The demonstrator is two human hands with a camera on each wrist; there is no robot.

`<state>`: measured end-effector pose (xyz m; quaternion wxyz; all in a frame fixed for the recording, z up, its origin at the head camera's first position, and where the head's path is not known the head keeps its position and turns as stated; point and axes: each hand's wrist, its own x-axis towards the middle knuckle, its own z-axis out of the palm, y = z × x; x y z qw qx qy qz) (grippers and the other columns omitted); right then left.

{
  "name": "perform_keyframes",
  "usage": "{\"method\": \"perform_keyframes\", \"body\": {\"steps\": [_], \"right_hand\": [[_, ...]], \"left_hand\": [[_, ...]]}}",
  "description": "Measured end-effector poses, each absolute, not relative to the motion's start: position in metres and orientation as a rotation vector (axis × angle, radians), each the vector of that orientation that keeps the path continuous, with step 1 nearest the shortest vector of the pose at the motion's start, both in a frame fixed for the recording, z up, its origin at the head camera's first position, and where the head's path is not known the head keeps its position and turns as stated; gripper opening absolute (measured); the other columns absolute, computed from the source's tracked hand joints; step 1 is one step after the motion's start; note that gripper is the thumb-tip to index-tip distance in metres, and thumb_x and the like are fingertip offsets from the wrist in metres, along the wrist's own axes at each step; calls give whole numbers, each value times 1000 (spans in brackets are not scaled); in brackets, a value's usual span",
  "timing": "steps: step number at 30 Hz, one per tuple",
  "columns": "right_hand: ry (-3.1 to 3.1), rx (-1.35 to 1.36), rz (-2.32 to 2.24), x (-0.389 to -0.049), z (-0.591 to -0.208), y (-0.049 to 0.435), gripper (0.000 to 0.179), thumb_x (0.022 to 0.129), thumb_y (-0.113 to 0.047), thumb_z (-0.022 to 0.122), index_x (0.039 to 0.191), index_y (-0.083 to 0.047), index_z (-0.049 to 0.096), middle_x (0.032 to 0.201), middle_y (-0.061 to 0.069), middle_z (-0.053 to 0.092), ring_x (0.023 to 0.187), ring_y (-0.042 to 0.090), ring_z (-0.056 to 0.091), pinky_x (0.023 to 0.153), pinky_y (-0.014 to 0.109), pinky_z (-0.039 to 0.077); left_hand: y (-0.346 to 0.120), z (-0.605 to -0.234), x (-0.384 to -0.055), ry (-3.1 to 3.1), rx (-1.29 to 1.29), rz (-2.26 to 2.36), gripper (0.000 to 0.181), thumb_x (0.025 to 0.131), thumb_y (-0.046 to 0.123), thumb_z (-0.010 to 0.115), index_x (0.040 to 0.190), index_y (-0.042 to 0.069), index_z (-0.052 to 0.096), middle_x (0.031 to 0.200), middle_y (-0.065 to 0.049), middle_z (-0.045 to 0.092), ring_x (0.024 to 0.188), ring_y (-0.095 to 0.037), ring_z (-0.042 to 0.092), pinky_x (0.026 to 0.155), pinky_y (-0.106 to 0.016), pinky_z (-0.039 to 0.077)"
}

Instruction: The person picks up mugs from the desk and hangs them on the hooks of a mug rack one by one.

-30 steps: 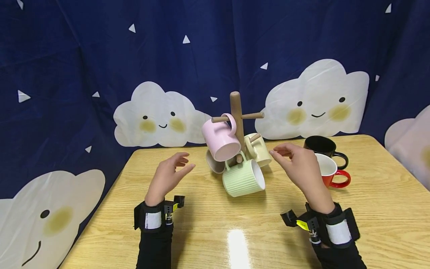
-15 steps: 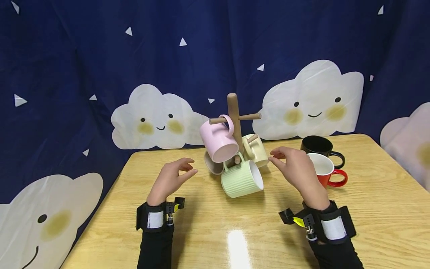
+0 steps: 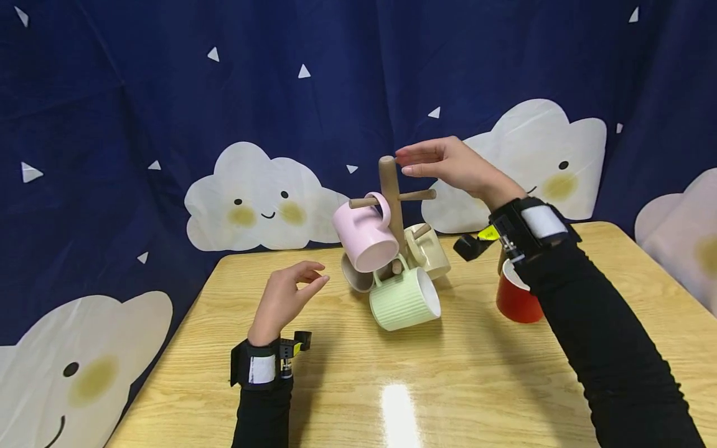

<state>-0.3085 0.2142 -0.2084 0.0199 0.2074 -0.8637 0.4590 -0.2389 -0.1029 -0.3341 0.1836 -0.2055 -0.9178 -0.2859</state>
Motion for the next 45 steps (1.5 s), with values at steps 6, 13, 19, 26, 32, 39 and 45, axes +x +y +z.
{"method": "perform_keyframes", "body": {"steps": [6,13,19,26,32,39,45], "right_hand": [[-2731,961,1598,-342,-206,213,44,89,-17,60,131,-8,50,127,-4,59,118,8,52,108,44,32],[-2598,1075,1867,-350,-219,209,33,90,-8,57,123,-2,56,109,-3,67,110,10,59,94,20,44],[-2468,852,1967,-338,-223,201,29,86,-8,63,115,-1,62,97,-5,71,99,8,64,85,17,49],[-2348,646,2076,-321,-223,193,23,83,-9,67,106,-13,68,92,-8,71,92,4,66,80,15,50],[-2275,491,1987,-307,-224,182,28,83,-9,66,112,-6,65,87,-13,69,88,-2,64,80,14,50],[-2174,236,1835,-294,-224,161,37,81,-7,69,115,4,61,72,-23,65,76,-7,60,70,9,47],[-2138,89,1505,-285,-232,147,33,78,-21,74,107,-5,69,94,4,71,73,-11,57,62,9,47]], "left_hand": [[-100,-337,-240,-2608,-585,-808,27,85,27,65,105,9,67,84,-5,72,82,-20,68,74,-35,52],[-94,-339,-238,-2631,-635,-797,27,86,27,64,105,9,67,84,-4,71,81,-20,67,70,-33,51],[-92,-337,-238,-2628,-629,-790,26,85,27,65,105,9,67,84,-5,71,81,-20,67,70,-33,52],[-88,-336,-242,-2663,-644,-786,29,86,30,64,105,8,67,85,-4,71,80,-20,67,69,-33,51],[-85,-335,-243,-2669,-655,-787,28,86,31,63,104,9,67,85,-4,71,80,-20,67,68,-32,51],[-83,-335,-242,-2668,-689,-779,27,86,28,64,105,9,66,85,-4,71,78,-19,67,65,-29,50],[-81,-335,-242,-2674,-700,-773,28,86,29,64,105,8,66,86,-4,71,79,-18,67,65,-28,50]]}}
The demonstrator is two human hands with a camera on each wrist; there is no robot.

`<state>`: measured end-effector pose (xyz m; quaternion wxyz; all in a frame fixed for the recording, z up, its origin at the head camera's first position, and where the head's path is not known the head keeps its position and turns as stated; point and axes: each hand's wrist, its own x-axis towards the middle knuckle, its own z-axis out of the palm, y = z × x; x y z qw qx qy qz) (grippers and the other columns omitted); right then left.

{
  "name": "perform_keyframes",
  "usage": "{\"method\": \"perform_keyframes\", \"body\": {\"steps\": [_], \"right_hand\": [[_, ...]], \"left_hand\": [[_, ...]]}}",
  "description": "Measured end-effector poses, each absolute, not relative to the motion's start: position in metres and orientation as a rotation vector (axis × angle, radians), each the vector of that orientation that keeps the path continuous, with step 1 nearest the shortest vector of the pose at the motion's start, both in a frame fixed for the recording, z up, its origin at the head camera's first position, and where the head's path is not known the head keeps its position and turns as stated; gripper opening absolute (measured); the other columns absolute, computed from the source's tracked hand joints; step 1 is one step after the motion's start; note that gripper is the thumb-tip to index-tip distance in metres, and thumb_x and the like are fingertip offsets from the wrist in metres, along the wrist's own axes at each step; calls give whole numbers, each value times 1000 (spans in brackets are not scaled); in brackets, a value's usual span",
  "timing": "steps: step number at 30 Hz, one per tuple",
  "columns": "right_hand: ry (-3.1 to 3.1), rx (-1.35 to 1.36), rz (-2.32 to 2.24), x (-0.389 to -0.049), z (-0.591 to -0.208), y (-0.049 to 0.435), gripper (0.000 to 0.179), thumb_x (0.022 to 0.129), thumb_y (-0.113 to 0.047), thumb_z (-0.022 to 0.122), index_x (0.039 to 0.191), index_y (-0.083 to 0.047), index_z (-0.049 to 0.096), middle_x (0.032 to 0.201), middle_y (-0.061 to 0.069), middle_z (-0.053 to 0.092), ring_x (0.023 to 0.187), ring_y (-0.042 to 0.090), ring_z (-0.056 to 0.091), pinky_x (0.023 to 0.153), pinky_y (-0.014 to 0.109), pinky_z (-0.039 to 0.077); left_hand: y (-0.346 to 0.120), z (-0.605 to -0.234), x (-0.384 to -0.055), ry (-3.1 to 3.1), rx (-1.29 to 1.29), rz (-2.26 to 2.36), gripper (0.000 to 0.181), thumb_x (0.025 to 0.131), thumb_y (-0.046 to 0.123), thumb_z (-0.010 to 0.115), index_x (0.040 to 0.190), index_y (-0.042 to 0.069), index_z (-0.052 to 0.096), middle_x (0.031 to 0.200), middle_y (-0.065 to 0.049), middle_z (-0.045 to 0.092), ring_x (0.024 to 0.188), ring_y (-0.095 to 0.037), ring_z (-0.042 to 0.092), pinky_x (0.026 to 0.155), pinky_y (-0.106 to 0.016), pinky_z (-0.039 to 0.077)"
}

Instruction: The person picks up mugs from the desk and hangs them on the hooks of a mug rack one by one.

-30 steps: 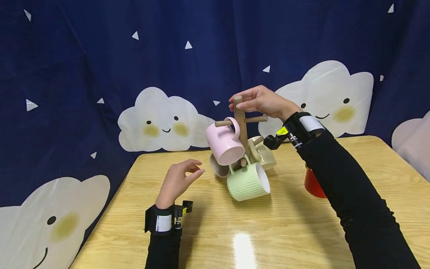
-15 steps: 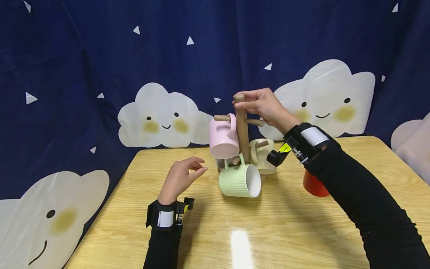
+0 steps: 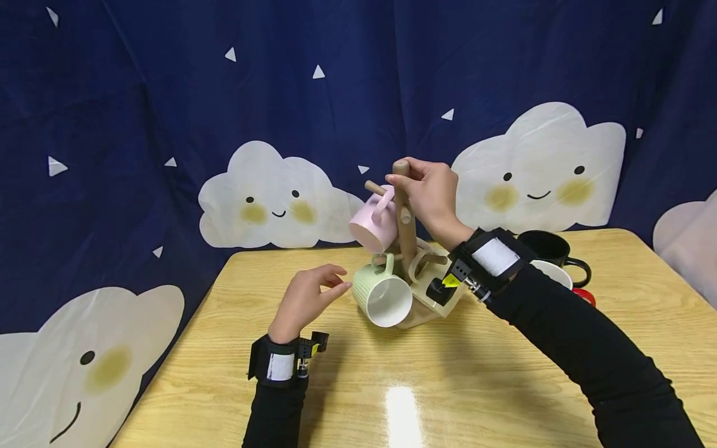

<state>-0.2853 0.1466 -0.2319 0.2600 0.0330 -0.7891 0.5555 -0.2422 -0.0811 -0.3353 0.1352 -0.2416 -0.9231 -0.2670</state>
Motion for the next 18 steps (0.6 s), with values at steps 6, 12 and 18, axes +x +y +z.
{"method": "perform_keyframes", "body": {"steps": [6,12,18], "right_hand": [[-2107,120,1360,-285,-235,146,30,77,-22,75,101,-4,71,95,15,70,67,-14,55,60,7,45],[-2266,116,1332,-284,-228,155,40,77,-30,74,109,-8,67,104,13,69,84,1,62,71,14,46],[-2348,162,1457,-266,-215,180,57,78,-36,72,126,-10,56,122,8,61,102,6,60,82,16,47]], "left_hand": [[-80,-334,-241,-2668,-711,-764,30,86,30,64,105,8,67,85,-4,71,78,-17,67,64,-28,50],[-80,-332,-240,-2673,-707,-775,30,86,31,64,106,8,66,87,-5,71,80,-19,68,66,-29,51],[-85,-332,-239,-2674,-684,-749,29,86,30,64,106,9,66,86,-4,71,79,-17,67,66,-29,51]]}}
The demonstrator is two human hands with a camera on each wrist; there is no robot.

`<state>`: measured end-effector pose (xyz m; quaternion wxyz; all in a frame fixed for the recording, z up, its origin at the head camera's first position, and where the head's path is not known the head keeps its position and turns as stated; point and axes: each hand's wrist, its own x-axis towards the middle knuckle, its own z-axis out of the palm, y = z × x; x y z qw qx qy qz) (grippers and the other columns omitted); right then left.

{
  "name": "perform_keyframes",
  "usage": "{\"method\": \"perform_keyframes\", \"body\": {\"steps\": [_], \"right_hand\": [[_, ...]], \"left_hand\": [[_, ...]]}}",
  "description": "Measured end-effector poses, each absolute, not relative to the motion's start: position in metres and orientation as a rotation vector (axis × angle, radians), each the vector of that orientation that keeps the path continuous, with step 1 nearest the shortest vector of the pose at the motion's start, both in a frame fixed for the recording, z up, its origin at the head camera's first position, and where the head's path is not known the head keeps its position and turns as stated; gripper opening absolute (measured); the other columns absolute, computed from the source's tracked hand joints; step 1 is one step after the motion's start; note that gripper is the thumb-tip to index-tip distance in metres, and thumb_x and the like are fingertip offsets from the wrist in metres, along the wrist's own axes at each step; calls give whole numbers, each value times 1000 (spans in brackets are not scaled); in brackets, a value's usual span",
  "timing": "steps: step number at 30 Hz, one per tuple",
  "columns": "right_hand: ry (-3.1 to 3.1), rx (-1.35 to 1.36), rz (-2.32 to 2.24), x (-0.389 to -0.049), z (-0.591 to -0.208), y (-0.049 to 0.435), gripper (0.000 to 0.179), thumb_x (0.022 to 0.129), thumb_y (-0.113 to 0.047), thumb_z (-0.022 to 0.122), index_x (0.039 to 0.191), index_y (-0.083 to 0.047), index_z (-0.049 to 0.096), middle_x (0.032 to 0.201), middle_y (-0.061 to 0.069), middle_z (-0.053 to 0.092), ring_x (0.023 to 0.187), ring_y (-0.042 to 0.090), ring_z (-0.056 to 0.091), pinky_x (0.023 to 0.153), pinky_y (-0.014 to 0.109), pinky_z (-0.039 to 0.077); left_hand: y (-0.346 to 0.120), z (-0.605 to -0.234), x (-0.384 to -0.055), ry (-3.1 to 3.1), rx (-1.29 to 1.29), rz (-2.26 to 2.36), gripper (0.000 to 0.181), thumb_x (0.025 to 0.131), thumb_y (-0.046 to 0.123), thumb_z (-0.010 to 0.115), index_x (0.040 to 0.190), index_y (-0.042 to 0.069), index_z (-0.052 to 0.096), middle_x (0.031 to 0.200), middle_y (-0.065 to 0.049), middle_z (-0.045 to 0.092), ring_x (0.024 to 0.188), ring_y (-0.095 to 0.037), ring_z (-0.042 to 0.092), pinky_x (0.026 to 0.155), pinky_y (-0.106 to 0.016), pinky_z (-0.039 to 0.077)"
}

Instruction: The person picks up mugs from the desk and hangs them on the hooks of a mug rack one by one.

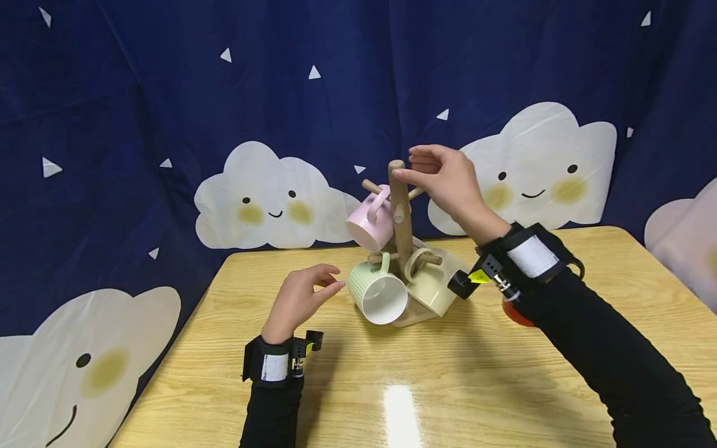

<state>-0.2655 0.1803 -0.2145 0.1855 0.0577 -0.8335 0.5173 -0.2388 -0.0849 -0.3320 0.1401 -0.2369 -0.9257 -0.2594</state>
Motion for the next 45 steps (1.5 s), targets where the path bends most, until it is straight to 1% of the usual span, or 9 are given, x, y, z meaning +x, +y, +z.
{"method": "perform_keyframes", "body": {"steps": [4,9,19,27,31,35,37,42,45], "right_hand": [[-2217,202,1621,-239,-213,209,48,81,-29,70,123,-10,57,113,-6,65,99,-2,59,81,7,44],[-2242,153,1658,-209,-241,245,36,86,-26,64,120,-13,61,99,-22,66,96,-4,58,77,7,43],[-2127,112,2086,-203,-339,284,13,89,-22,60,100,-18,66,90,-15,70,85,-3,65,72,10,50],[-2133,126,2171,-229,-382,305,20,90,-22,59,106,-13,66,93,-9,71,87,2,66,72,16,53],[-2133,131,2176,-233,-387,312,21,91,-19,58,108,-10,65,95,-7,71,89,3,66,73,17,53],[-2137,127,2130,-221,-372,307,16,90,-18,59,103,-14,67,91,-10,71,85,2,66,72,15,52],[-2218,130,1998,-211,-359,300,12,90,-21,60,100,-19,66,88,-16,70,84,-2,65,71,12,51],[-2443,95,1546,-193,-341,293,21,89,-24,60,105,-11,63,83,-25,66,80,-11,59,68,9,46],[-2569,82,1238,-186,-335,292,28,85,-27,66,104,-7,64,81,-18,67,74,-14,55,65,10,43]], "left_hand": [[-89,-331,-237,-2672,-654,-780,31,86,29,64,106,7,66,86,-6,71,80,-20,67,67,-32,52],[-93,-328,-235,-2670,-628,-792,31,85,30,65,107,7,66,87,-6,71,81,-21,67,69,-34,52],[-97,-325,-232,-2707,-592,-794,31,86,31,64,107,9,66,88,-5,71,82,-20,67,70,-34,52],[-98,-325,-232,-2722,-594,-775,31,86,31,64,107,9,66,88,-5,71,81,-19,67,69,-33,51],[-98,-324,-232,-2734,-601,-773,31,86,32,63,108,9,66,88,-5,71,81,-18,67,68,-32,51],[-98,-323,-231,-2743,-609,-766,32,86,32,63,108,9,65,89,-5,71,81,-18,67,68,-32,52],[-97,-323,-231,-2748,-616,-766,32,86,32,63,108,9,65,89,-5,71,81,-18,67,68,-32,52],[-96,-322,-231,-2755,-630,-763,32,86,31,64,109,8,65,90,-5,71,81,-18,67,67,-31,52],[-96,-323,-230,-2757,-638,-756,32,85,30,65,108,9,65,89,-5,71,80,-18,67,65,-30,51]]}}
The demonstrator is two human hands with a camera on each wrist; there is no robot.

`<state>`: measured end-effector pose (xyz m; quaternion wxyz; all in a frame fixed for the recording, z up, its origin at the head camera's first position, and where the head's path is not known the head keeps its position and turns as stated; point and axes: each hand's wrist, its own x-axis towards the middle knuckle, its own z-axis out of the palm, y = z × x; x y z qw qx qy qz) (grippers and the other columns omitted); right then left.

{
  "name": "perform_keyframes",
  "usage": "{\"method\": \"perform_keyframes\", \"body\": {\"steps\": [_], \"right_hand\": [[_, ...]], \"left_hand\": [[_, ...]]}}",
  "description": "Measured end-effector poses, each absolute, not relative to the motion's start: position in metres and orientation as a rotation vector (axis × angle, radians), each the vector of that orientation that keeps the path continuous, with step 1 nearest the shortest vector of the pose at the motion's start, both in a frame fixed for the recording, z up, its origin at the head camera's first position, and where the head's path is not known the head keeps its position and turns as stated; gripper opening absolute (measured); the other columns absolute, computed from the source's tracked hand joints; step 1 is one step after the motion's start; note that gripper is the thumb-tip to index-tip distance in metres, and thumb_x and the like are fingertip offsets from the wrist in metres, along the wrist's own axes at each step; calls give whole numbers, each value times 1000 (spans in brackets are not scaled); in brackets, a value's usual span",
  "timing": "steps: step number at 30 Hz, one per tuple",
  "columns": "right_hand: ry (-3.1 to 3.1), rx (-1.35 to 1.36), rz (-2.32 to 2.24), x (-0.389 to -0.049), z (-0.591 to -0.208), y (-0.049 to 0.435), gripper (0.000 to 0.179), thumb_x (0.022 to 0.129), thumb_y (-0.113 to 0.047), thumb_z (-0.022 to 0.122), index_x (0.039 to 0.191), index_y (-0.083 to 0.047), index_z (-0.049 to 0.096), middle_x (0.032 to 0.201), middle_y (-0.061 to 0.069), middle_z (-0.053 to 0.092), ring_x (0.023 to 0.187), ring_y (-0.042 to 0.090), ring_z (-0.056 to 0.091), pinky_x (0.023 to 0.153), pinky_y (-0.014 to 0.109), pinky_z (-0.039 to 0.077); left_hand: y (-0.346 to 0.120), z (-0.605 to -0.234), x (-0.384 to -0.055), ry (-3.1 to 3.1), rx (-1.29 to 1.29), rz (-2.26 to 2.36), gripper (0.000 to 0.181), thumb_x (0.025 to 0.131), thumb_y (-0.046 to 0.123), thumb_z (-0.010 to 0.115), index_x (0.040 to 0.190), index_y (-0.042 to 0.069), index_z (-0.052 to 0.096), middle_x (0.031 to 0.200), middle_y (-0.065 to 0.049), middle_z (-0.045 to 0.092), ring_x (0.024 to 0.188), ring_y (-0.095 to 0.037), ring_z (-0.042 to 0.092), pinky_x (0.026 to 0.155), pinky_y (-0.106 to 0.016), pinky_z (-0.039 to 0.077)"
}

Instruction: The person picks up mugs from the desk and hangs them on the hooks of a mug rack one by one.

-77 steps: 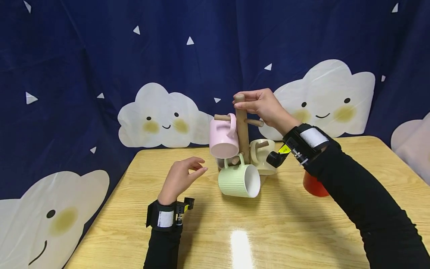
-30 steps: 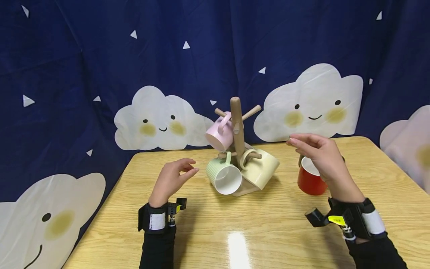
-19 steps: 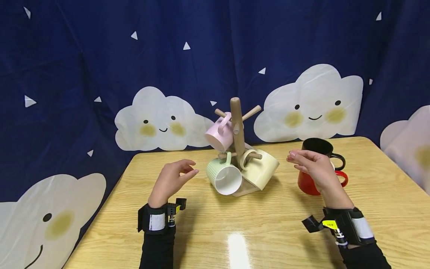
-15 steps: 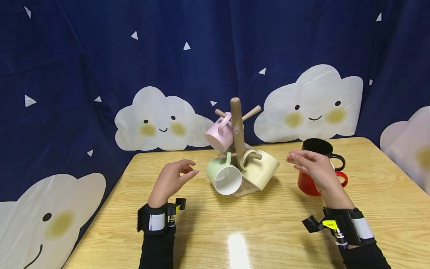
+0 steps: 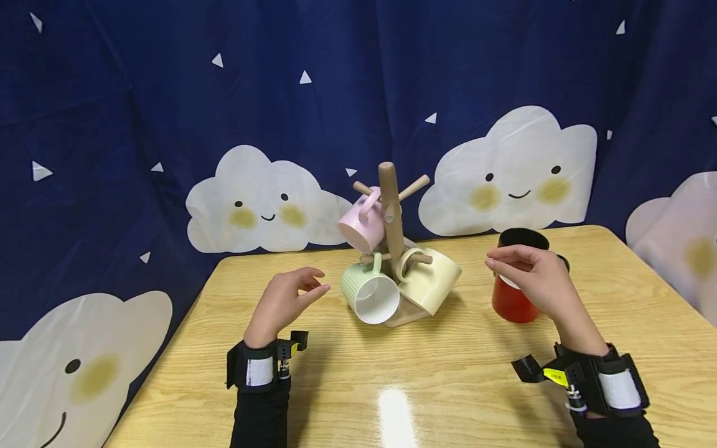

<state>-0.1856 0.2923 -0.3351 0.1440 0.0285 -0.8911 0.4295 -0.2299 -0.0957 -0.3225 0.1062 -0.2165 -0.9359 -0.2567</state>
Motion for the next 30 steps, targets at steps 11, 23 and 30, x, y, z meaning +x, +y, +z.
{"method": "perform_keyframes", "body": {"steps": [11,23,30], "right_hand": [[-2652,414,479,-191,-339,314,28,71,-16,78,97,-9,69,89,7,71,82,25,63,67,39,50],[-3019,-25,657,-200,-384,416,61,79,-34,71,113,13,55,110,36,56,103,56,45,71,58,44],[-3020,-4,675,-206,-408,428,43,82,-32,68,98,8,66,90,24,67,79,24,60,65,43,45]], "left_hand": [[-98,-323,-230,-2754,-661,-733,32,85,29,65,109,8,65,89,-5,71,79,-17,67,64,-30,51],[-97,-322,-230,-2760,-669,-721,31,84,29,66,108,9,65,90,-6,71,80,-19,67,66,-32,52],[-95,-322,-230,-2773,-670,-711,32,85,31,65,108,9,66,90,-6,71,80,-19,67,68,-33,52]]}}
